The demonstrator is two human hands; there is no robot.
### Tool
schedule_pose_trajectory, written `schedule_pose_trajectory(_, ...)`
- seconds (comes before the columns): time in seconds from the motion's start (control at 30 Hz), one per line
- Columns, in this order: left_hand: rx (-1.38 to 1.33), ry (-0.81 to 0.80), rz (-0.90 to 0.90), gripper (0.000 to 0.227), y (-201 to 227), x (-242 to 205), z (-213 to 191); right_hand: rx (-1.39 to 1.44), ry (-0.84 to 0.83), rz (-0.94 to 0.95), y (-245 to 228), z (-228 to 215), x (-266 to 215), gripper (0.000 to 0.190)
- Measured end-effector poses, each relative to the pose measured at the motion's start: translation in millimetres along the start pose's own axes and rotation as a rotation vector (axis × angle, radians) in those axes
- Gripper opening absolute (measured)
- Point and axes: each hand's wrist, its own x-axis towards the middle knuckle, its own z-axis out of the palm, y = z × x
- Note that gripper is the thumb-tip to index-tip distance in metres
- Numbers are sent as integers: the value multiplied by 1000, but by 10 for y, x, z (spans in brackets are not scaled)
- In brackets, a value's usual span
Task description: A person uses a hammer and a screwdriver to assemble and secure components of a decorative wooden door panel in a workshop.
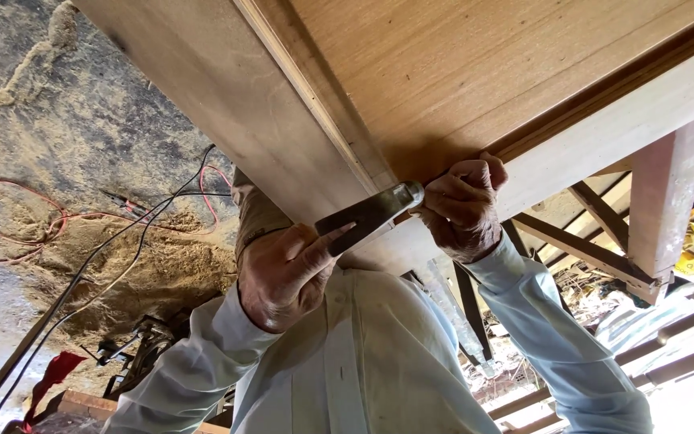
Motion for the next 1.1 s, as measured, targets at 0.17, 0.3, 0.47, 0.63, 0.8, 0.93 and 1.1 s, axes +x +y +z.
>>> schedule_pose_trajectory(0.17,11,-30,-16,34,-1,-15,9,-4,-4,1,-1,9,-38,28)
schedule_pose_trajectory(0.3,39,-90,-51,40,26,-4,-14,-19,0,5,-17,23,-42,30)
schedule_pose_trajectory(0.47,94,-170,-58,48,-29,-124,12,-96,-7,-25,-111,28,1,33)
schedule_pose_trajectory(0.63,173,-197,-39,54,-43,-80,-95,-87,12,-38,-103,54,9,32)
schedule_pose_trajectory(0.8,85,229,-14,24,94,-66,-90,-76,22,-72,-80,55,8,31)
schedule_pose_trajectory(0.93,166,-104,-24,43,-64,-119,47,-80,19,-46,-106,25,29,32)
schedule_pose_trajectory(1.1,-6,-79,-58,56,-72,-26,94,-73,37,-91,-87,53,84,25)
